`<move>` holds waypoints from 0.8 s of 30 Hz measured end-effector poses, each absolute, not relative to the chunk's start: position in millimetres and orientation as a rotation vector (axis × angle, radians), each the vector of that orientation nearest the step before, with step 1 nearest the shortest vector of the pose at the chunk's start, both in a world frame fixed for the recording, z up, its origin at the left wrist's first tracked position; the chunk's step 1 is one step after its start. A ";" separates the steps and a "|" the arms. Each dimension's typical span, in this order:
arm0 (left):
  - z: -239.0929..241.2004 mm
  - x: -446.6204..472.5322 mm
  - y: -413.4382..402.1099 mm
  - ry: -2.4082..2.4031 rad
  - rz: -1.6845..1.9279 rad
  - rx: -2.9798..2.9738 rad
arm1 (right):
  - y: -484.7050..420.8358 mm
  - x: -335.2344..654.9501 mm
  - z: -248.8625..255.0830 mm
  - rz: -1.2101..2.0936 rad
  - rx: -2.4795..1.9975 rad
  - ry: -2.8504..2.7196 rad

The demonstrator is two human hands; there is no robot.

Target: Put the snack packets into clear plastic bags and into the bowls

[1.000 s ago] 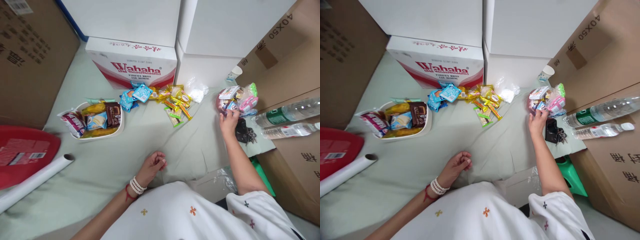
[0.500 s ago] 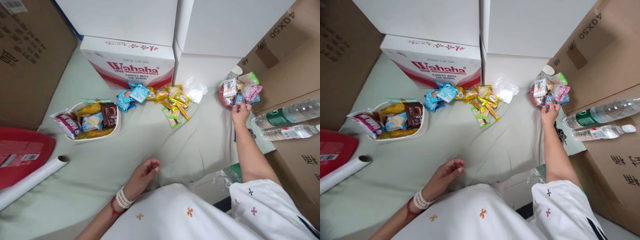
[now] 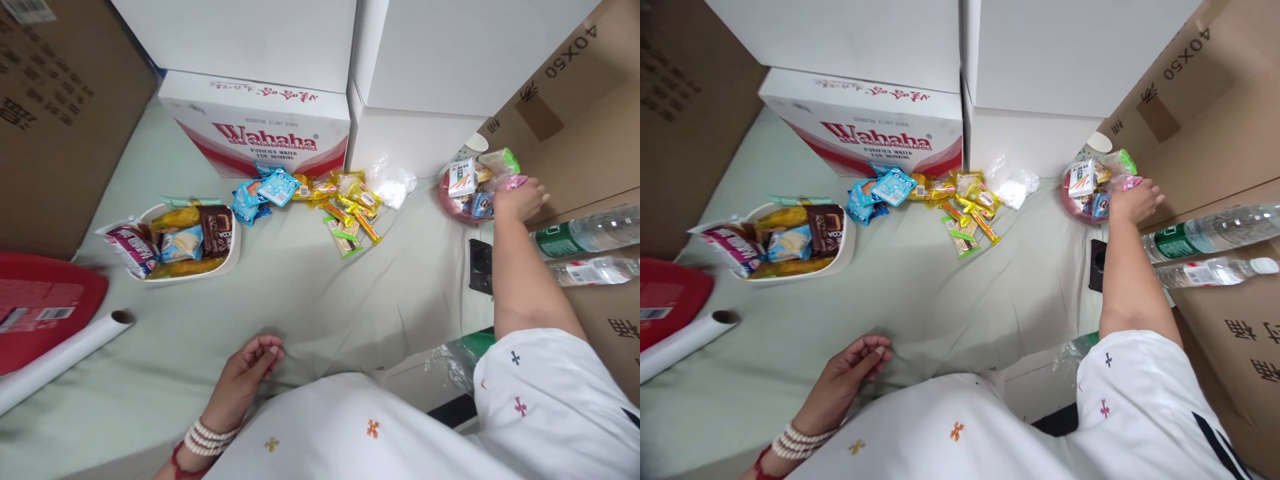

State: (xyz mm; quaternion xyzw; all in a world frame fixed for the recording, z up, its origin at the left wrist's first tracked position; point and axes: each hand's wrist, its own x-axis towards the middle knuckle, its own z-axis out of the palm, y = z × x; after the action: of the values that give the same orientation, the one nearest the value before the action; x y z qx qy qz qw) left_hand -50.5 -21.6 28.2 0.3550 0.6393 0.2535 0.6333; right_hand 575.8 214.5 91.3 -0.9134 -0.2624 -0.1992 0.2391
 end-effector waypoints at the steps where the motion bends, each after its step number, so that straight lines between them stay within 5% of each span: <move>1: 27.8 -50.4 -21.8 1.460 0.580 0.814 | 216.5 573.2 91.8 -0.553 -2.545 -0.747; 9: 28.0 -47.9 -22.6 1.450 0.544 0.840 | 223.6 545.6 77.9 -0.663 -2.605 -1.106; 24: 28.5 -50.7 -23.1 1.416 0.617 0.787 | 202.5 488.3 95.1 -0.347 -2.204 -1.253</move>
State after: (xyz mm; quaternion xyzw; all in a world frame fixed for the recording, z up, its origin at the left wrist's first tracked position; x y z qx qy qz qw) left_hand -50.7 -23.1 28.5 0.3459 0.6225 0.2714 0.6474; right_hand 488.3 202.5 95.1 -0.8251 -0.4689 -0.1298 0.2872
